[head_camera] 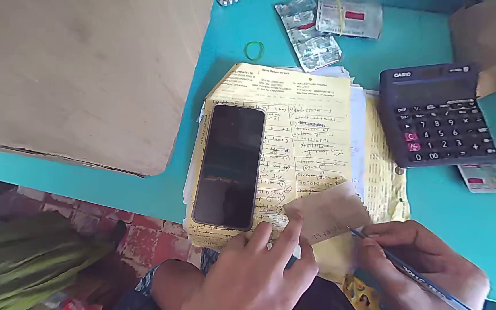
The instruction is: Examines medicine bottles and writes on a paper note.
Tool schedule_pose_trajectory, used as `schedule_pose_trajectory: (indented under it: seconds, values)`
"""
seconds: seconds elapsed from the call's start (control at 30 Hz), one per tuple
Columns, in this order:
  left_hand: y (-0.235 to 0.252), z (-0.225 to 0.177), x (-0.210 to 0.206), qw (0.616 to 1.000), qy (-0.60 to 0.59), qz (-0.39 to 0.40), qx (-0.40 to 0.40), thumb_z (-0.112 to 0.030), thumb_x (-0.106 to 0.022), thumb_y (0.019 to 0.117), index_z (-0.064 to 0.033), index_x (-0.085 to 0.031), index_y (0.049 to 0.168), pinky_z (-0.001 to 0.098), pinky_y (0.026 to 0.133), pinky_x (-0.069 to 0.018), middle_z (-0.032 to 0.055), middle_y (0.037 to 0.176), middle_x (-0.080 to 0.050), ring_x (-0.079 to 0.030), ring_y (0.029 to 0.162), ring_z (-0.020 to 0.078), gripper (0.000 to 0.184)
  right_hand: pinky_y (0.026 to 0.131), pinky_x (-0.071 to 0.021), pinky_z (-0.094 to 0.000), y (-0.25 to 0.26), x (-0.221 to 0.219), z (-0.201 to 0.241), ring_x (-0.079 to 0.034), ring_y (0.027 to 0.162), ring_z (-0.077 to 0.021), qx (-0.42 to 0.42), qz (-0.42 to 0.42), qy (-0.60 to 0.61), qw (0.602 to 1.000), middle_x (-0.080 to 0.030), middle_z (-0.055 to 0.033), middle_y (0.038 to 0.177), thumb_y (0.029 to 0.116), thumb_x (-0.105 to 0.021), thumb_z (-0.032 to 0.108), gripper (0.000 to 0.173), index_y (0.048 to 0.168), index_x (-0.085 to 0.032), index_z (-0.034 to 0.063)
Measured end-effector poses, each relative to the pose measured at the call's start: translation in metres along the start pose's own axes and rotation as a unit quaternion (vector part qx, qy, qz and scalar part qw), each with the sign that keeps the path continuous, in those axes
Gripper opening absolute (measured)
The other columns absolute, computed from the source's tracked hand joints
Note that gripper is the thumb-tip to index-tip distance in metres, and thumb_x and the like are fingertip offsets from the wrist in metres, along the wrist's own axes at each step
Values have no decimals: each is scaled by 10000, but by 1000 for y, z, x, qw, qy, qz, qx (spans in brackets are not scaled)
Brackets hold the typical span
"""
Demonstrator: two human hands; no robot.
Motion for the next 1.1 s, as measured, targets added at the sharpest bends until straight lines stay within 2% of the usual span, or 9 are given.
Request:
schedule_pose_trajectory:
  seconds: [0.33,0.47,0.6,0.8,0.87,0.93,1.0,1.07,1.1]
  values:
    - [0,-1,-1,1000,6,2,-10,-97,-520,970,-224,-725,1149,305,466,-370,78,1378,-649,-633,779,228,300,520,-508,-77,0,0,1,-591,604,113,7,-14,-43,999,-669,162,775,763,-667,67,94,820,-621,125]
    - [1,0,0,1000,11,-8,-5,-92,-512,977,-231,-725,1144,299,458,-355,75,1364,-657,-619,746,214,305,506,-510,-95,1,2,-1,-596,600,99,-5,-9,-18,1000,-668,196,775,769,-667,61,153,839,-615,187]
    - [0,-1,-1,1000,11,-1,-8,-110,-518,979,-232,-722,1157,303,458,-366,77,1374,-651,-631,764,225,297,510,-527,-100,0,2,0,-605,597,101,-13,-16,-36,999,-666,175,772,763,-671,65,114,833,-618,138]
    - [-1,0,-1,1000,4,-7,-7,-92,-528,965,-239,-725,1121,293,449,-357,65,1374,-649,-623,757,215,291,488,-517,-108,0,1,1,-589,574,96,-25,-7,-21,999,-651,190,762,750,-651,24,168,833,-605,163]
    - [0,0,0,1000,-3,-12,-8,-92,-539,961,-238,-725,1103,291,444,-377,71,1357,-656,-637,766,221,277,529,-535,-111,4,9,8,-616,648,99,26,9,-10,1000,-674,222,845,821,-662,69,179,898,-630,227]
    - [-1,1,0,1000,-7,-17,-7,-92,-540,966,-233,-721,1089,288,438,-380,73,1338,-662,-642,782,226,261,614,-555,-124,16,30,18,-651,758,87,92,12,-37,995,-697,231,966,991,-625,197,87,1046,-621,264]
    - [-2,0,1,1000,-10,-26,-8,-101,-549,964,-226,-723,1078,290,432,-378,80,1327,-666,-642,776,229,242,698,-583,-157,37,61,24,-695,846,37,141,-41,-108,983,-733,102,1038,1079,-505,237,195,1122,-628,92]
    - [-2,0,1,999,-8,-30,-12,-89,-565,946,-223,-733,1080,288,426,-374,86,1328,-661,-640,769,227,253,859,-556,-266,65,84,24,-683,997,-104,158,-80,-217,960,-708,-174,1105,1073,-495,266,431,1144,-645,-131]
    - [-2,0,1,999,-9,-31,-14,-81,-570,942,-220,-736,1081,286,420,-373,92,1328,-659,-640,762,227,258,945,-527,-358,81,87,21,-656,1107,-205,150,-65,-272,948,-666,-256,1204,1049,-532,343,516,1232,-607,-133]
Point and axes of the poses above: each hand's wrist, its own y-axis towards the middle knuckle, its own x-axis out of the back of the hand, z = x × y, the point moved 10 cm from there along y, towards the middle knuckle
